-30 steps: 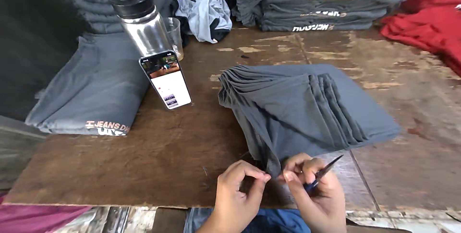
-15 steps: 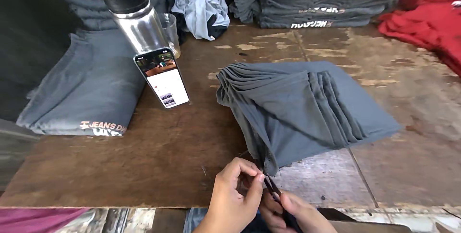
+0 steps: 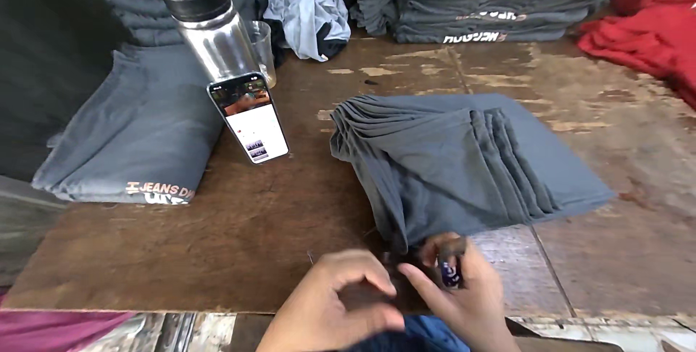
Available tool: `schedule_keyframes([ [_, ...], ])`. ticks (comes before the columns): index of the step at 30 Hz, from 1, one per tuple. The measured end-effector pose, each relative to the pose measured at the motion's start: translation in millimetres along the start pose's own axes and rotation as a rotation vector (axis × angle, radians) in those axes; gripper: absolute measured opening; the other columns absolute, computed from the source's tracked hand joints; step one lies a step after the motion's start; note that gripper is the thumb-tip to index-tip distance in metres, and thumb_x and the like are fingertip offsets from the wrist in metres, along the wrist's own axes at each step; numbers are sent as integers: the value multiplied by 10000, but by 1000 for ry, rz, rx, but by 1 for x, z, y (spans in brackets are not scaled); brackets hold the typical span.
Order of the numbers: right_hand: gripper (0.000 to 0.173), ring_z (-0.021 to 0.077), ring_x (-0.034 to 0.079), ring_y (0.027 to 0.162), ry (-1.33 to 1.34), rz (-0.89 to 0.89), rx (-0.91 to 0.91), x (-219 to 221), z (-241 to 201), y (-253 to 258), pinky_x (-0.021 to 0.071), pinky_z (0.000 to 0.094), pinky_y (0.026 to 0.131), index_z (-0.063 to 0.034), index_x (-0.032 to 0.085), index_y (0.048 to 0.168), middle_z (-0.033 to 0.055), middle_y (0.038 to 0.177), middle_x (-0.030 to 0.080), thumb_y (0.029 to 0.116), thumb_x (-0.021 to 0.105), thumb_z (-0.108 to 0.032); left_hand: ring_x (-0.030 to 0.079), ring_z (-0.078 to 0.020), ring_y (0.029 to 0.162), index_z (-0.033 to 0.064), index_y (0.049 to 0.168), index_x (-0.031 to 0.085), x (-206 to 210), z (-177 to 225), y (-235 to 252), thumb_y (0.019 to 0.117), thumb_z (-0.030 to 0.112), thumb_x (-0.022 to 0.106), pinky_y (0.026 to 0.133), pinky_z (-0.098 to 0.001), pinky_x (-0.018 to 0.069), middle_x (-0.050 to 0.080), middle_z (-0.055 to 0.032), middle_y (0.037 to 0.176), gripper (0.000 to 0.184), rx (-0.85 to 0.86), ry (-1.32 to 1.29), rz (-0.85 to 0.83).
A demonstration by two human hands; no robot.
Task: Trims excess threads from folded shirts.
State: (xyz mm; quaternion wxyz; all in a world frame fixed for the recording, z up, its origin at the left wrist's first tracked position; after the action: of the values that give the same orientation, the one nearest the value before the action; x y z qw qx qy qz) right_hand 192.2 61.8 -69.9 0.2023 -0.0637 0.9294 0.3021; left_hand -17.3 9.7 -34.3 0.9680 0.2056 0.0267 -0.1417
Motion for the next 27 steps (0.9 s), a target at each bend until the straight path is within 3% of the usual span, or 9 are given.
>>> schedule_keyframes([
  [2, 353, 58, 599, 750, -199, 27, -82, 12, -6, 10, 504, 165, 691, -57, 607, 942, 52, 839, 650, 893, 754, -375, 640, 2, 937, 73, 1050, 658, 3, -12, 3, 984, 259, 692, 822, -178, 565, 654, 33, 1021, 200, -49, 44, 294],
  [4, 189, 109, 588, 718, -305, 34, -182, 20, -13, 20, 494, 186, 676, -58, 594, 884, 74, 805, 631, 887, 693, -220, 632, -20, 996, 8, 1150, 620, 11, -22, 8, 1000, 202, 652, 839, -200, 567, 621, -8, 1134, 248, -148, 5, 516],
  [8, 102, 56, 519, 703, -187, 86, -289, -4, -34, 46, 440, 108, 641, -42, 540, 911, 74, 842, 546, 933, 616, -107, 562, -138, 1288, -105, 1349, 534, 28, -31, 14, 1000, 135, 595, 1034, -278, 516, 523, -185, 1434, 428, -313, -142, 508],
  [15, 138, 43, 509, 759, -258, 280, -328, -42, -33, 89, 424, 150, 691, -27, 472, 876, 72, 827, 516, 937, 579, -88, 655, -131, 1134, -78, 1380, 525, 34, -35, 18, 982, 146, 642, 919, -270, 582, 565, -166, 1372, 471, -323, -102, 431],
  [18, 108, 27, 584, 812, -160, 103, -151, -37, -12, 95, 534, 185, 712, -43, 536, 951, 45, 936, 575, 957, 583, -141, 653, -129, 1122, -33, 1309, 633, 37, -40, 16, 968, 132, 664, 895, -258, 585, 608, -154, 1317, 381, -327, -16, 384],
  [20, 232, 60, 593, 811, -209, -55, -66, -32, 0, 93, 505, 199, 700, 34, 625, 1040, 105, 951, 645, 928, 577, -164, 654, -89, 1066, -22, 1282, 663, 41, -41, 16, 968, 133, 663, 875, -232, 569, 656, -117, 1234, 350, -265, 47, 338],
  [23, 296, 98, 624, 978, -187, -154, -132, -33, 0, 78, 510, 194, 837, 56, 633, 1139, 161, 1096, 692, 944, 554, -153, 619, -169, 1203, 27, 1299, 674, 42, -38, 14, 929, 156, 699, 1053, -334, 487, 715, -91, 1215, 393, -97, 344, 251],
  [25, 314, 82, 609, 959, -96, -180, -183, -33, -3, 64, 499, 175, 810, 47, 619, 1193, 169, 1170, 675, 956, 559, -150, 634, -192, 1195, 106, 1248, 710, 43, -34, 12, 902, 175, 699, 1088, -417, 442, 759, -16, 1119, 353, 51, 532, 223],
  [27, 272, 29, 609, 916, 27, -192, -202, -30, -9, 48, 501, 141, 759, -12, 606, 1177, 105, 1183, 673, 953, 601, -165, 649, -135, 1103, 138, 1184, 720, 41, -29, 10, 905, 171, 679, 1099, -362, 415, 752, 16, 1006, 283, 188, 554, 244],
])
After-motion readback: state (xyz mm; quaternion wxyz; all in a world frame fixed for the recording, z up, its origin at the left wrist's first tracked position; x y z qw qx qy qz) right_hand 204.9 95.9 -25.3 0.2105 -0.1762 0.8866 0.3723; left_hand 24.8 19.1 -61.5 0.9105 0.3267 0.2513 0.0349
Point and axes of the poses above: each hand's wrist, its own y-axis towards the middle knuckle, its own x-axis out of the palm, z = x × y, the point moved 2 cm from there along y, towards the middle knuckle
